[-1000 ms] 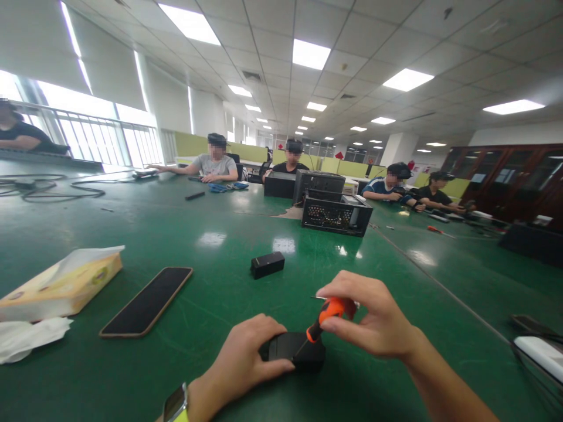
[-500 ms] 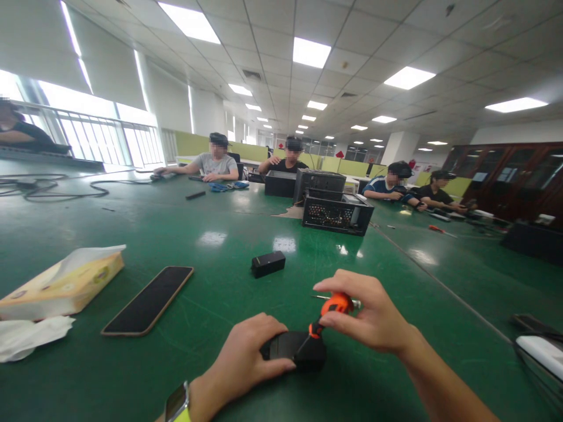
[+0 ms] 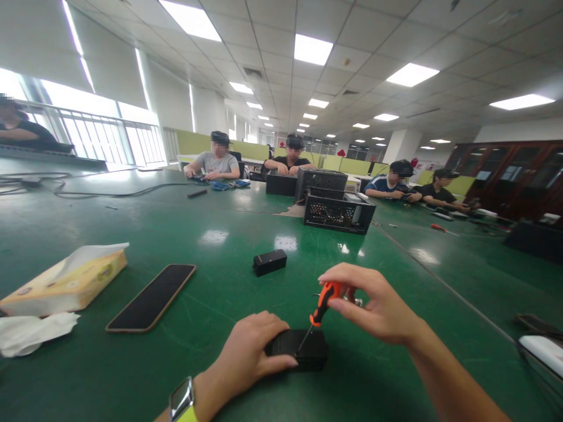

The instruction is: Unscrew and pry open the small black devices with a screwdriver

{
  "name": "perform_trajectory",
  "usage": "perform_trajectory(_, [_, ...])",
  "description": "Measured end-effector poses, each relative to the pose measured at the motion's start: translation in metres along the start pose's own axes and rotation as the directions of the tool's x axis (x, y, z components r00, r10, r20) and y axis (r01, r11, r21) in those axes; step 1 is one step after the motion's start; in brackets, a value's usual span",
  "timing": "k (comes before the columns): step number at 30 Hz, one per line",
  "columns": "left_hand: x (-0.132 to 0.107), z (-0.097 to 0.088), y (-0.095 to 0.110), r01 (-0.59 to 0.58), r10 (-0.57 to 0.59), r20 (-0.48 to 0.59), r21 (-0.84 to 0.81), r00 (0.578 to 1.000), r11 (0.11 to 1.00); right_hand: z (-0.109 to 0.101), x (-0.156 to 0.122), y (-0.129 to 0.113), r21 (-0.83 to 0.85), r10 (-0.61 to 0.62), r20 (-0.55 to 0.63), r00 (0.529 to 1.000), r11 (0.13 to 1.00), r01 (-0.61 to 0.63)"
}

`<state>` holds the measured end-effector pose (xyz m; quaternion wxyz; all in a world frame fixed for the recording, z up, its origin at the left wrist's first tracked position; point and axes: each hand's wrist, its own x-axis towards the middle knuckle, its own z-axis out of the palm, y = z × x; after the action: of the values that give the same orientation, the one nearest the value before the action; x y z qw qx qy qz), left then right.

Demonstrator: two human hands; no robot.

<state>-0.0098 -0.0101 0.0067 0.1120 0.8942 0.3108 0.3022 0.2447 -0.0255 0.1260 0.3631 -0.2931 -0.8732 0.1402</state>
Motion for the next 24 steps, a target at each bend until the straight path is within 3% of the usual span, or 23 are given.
perform_trajectory(7, [0.0009,0.0009,-0.0026,0.007,-0.007,0.002,0.014,1.0,1.0,-0.0053,-0.0023,0.0045,-0.157,0.0,-0.086,0.996,0.988,-0.014])
perform_trajectory(12, [0.0014,0.0014,-0.0031,-0.009,0.009,-0.007,0.02,1.0,1.0,-0.0061,-0.0023,0.0025,-0.046,0.022,0.016,1.0,0.999,-0.022])
perform_trajectory(20, [0.0005,0.0006,-0.0015,0.0,0.0,-0.004,0.012,1.0,1.0,0.0008,-0.0024,0.0006,-0.19,-0.045,-0.077,0.996,0.981,0.03])
perform_trajectory(24, [0.0004,0.0009,-0.0018,0.002,-0.002,-0.01,0.004,1.0,1.0,-0.0011,-0.0017,-0.001,-0.095,-0.006,0.002,1.0,0.995,0.006])
